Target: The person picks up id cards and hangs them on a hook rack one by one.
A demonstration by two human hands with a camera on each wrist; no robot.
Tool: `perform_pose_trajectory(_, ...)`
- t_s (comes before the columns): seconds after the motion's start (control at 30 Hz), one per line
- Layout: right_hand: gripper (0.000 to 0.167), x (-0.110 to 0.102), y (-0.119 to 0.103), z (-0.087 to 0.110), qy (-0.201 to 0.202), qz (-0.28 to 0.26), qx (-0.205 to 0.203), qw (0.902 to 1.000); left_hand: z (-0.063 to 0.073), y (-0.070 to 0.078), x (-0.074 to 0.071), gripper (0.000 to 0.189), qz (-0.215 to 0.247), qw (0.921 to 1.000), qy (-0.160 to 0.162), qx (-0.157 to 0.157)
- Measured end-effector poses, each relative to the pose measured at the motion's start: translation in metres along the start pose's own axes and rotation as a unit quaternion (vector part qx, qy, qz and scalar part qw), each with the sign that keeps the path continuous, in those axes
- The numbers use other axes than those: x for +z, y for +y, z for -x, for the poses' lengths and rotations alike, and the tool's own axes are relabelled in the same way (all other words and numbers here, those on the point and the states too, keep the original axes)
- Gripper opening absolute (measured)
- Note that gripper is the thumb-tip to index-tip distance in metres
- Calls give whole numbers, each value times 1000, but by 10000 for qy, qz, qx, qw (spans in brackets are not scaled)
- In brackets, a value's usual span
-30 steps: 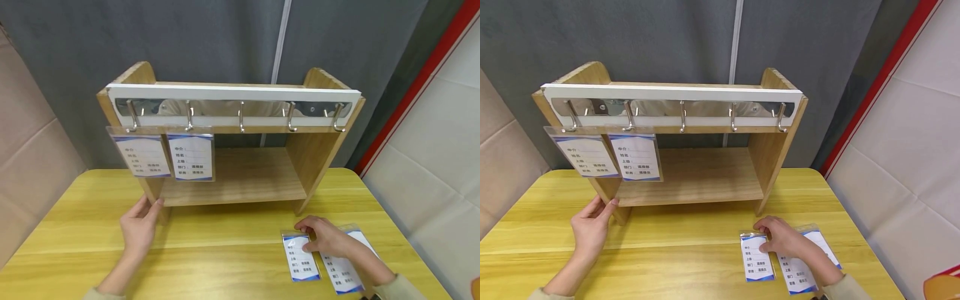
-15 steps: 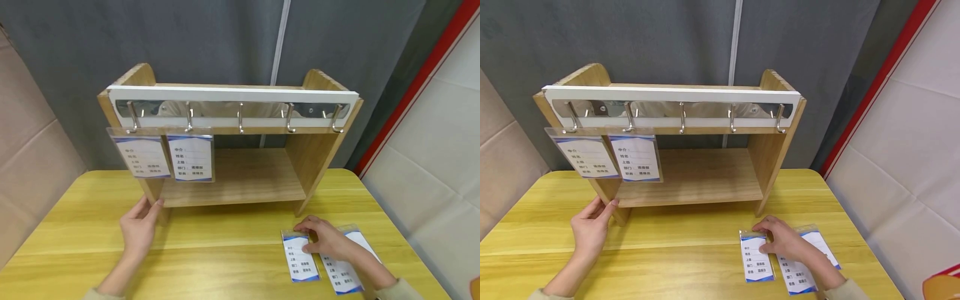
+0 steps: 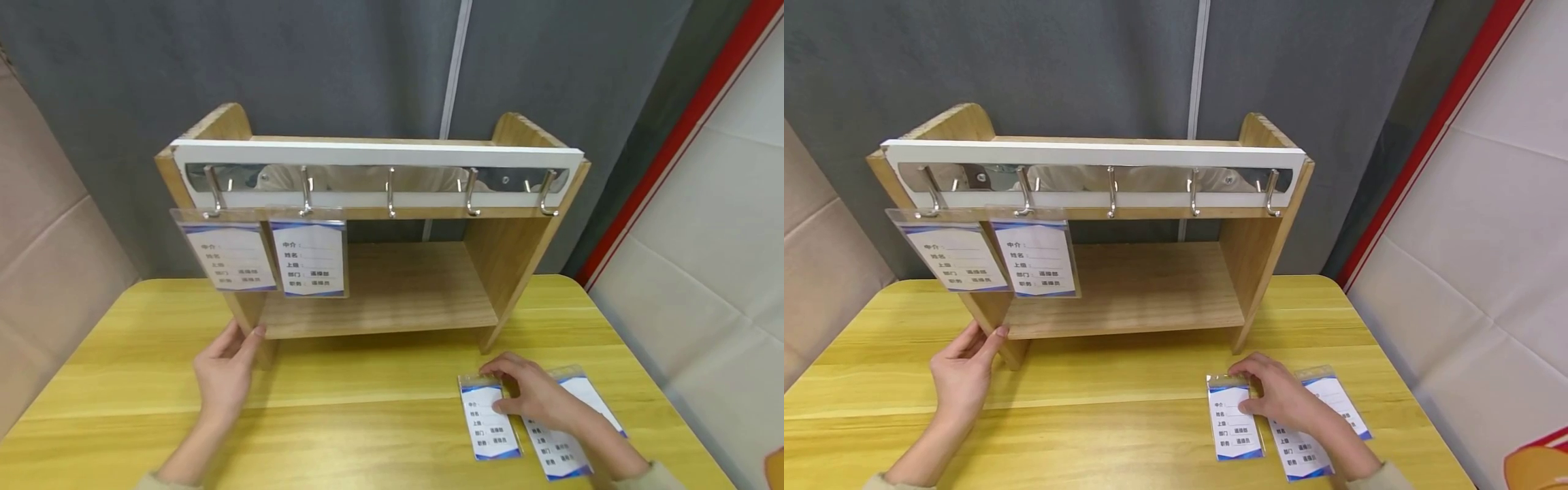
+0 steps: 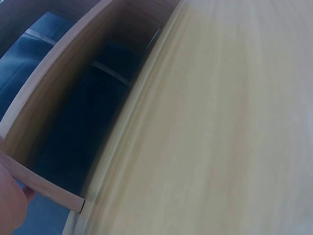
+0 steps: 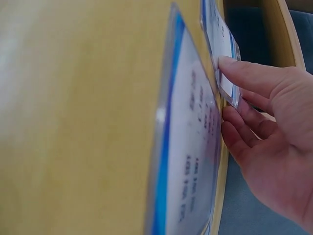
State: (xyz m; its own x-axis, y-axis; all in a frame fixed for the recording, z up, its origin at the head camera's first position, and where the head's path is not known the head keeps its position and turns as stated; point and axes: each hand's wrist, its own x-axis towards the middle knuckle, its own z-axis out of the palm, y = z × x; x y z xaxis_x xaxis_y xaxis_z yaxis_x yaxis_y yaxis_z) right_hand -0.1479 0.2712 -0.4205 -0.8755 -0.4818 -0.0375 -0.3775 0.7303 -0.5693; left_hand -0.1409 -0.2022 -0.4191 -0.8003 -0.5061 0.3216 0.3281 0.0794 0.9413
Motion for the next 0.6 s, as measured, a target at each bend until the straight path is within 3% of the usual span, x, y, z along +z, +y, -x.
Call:
perform_pose_trajectory(0.4, 45, 2, -2, -2, 585, 177, 3, 9981, 0, 2, 1, 38, -85, 10000, 15, -9)
perform_pose_trajectory(0.6, 46, 4, -4, -2, 832, -59, -63, 9965, 1, 3, 0, 38, -96, 10000, 12, -21)
